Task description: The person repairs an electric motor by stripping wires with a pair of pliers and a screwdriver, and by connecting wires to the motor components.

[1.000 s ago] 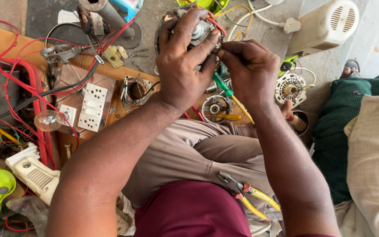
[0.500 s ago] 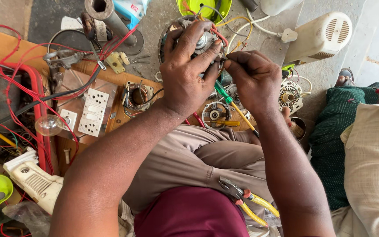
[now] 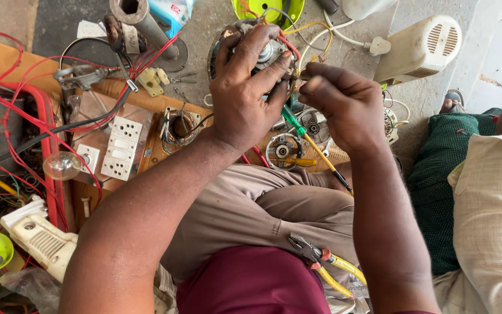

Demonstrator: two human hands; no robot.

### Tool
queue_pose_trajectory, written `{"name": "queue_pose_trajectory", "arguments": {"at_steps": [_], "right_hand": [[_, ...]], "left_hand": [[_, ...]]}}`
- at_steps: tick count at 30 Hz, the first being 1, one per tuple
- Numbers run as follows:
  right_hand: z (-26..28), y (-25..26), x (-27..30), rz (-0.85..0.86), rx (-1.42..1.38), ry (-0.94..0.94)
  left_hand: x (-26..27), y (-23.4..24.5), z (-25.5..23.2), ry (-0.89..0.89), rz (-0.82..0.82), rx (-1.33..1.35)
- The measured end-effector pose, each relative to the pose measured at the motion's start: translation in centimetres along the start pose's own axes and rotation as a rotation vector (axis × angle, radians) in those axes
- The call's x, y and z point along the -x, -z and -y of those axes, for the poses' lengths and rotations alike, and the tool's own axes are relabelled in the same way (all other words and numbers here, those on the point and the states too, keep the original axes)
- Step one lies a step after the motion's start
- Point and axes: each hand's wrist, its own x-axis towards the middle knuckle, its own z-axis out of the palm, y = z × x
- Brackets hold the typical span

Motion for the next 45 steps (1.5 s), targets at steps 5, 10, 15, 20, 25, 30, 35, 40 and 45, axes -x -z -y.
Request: {"name": "queue_pose_trajectory", "arguments": {"at_steps": [5,10,15,20,25,30,35,40,45], "right_hand": [[-1.8,1.3,-0.4,0.044,-0.213,-0.013],[-2.9,0.9,-1.0,0.012,-0.092,0.099],[-2.9,0.3,-1.1,0.054,0.157,0.283],[-3.3,-0.5,-0.8,0.037,0.175,0.346],[-3.8,-1.3,-0.8,-0.02,0.161,0.388],[-3.1,-1.0,-1.1,-0.018,0.301,0.38],[-2.2,0.5,0.0,0.017,0.251,0.262],[-2.2,1.9,0.2,0.057,0.049,0.18],[-2.8,1.2,0.0,0.141,-0.109,0.084]], "left_hand": [[-0.1,0.1,0.1,0.016,0.016,0.049],[-0.3,0.8,0.3,-0.006,0.056,0.057],[-0.2,1.0,0.2,0.033,0.096,0.107],[-0.2,0.8,0.0,0.039,0.066,0.088],[0.0,0.2,-0.2,0.063,0.042,0.063],[0.1,0.1,-0.2,0.066,0.045,0.069],[0.0,0.2,0.0,0.013,0.028,0.044],[0.2,0.2,0.4,0.009,0.046,0.08],[0.1,0.3,0.3,-0.004,0.021,0.061]]}}
